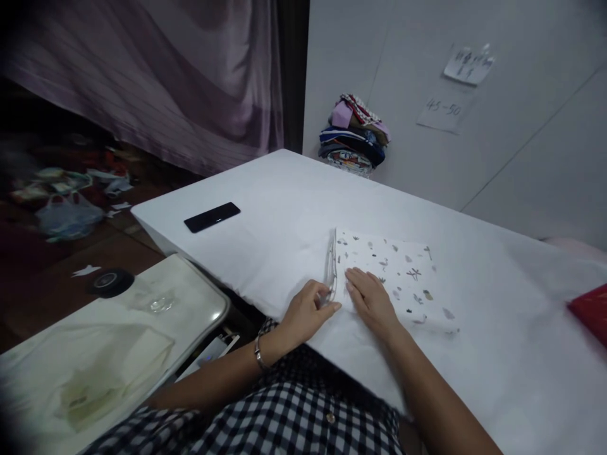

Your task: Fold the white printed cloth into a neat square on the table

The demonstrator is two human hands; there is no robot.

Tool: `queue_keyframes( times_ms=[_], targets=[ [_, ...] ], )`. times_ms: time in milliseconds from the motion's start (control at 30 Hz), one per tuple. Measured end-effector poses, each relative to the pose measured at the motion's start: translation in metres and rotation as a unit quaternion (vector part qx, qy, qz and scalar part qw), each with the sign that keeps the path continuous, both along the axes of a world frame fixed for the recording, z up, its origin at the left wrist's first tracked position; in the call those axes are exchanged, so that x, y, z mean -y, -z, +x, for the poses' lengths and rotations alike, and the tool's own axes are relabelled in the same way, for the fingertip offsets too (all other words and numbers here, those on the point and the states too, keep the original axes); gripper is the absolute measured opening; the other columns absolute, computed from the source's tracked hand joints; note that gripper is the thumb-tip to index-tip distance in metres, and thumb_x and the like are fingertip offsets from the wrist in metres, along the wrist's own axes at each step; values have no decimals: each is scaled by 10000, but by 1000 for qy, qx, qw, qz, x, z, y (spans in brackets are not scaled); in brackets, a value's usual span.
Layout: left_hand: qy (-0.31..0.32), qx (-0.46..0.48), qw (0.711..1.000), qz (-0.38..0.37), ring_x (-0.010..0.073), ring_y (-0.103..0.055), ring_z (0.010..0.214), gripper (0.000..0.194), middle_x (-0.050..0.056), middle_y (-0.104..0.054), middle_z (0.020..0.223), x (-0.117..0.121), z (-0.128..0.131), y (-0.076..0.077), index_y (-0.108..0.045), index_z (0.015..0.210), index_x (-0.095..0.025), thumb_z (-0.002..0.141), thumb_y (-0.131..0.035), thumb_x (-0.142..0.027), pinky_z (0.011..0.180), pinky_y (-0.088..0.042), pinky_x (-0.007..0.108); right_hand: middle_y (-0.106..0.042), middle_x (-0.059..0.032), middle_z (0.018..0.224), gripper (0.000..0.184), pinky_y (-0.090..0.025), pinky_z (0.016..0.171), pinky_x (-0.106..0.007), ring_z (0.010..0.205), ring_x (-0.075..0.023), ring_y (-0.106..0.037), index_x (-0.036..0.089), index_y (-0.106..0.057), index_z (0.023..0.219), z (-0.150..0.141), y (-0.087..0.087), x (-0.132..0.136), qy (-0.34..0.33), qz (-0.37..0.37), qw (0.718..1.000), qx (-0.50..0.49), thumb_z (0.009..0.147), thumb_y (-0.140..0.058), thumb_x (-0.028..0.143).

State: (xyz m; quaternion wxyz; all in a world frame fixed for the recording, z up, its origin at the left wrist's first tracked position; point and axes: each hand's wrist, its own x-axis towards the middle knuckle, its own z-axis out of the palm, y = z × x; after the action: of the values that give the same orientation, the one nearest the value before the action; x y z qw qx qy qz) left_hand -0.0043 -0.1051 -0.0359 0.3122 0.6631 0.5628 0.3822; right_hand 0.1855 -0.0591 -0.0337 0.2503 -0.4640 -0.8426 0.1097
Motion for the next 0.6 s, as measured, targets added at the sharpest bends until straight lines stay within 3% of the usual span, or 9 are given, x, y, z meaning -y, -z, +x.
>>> queue_keyframes(
  times_ms=[233,367,467,600],
  targets=[
    [49,20,998,21,94,-502,692,116,0,-525,966,7,1,-2,-556,899,-218,798,-555,-275,674,-444,235,-588,-40,1216,369,-353,1009,-432,1180,-217,-478,254,-583,1163,-4,-4,2,34,-23,997,-59,904,-365,401],
    [64,2,997,37,103,-529,744,115,11,-533,1059,9,0,1,-555,926,-221,819,-527,-256,699,-456,241,-636,-60,1105,366,-417,927,-397,1070,-234,-542,241,-644,1016,-10,-18,2,68,-48,993,-82,878,-384,459],
    [74,-14,996,54,118,-542,816,110,11,-549,1057,9,-2,2,-544,936,-219,832,-513,-242,722,-454,237,-670,-51,878,366,-459,745,-323,836,-208,-598,224,-652,872,-20,-37,-4,96,-99,990,-36,853,-413,500],
    [76,-41,995,52,138,-539,871,108,9,-552,1015,8,-3,3,-527,936,-218,834,-507,-250,728,-446,246,-637,-14,675,405,-386,559,-267,622,-165,-564,211,-624,743,-37,-59,-19,104,-200,971,86,804,-446,570]
  ],
)
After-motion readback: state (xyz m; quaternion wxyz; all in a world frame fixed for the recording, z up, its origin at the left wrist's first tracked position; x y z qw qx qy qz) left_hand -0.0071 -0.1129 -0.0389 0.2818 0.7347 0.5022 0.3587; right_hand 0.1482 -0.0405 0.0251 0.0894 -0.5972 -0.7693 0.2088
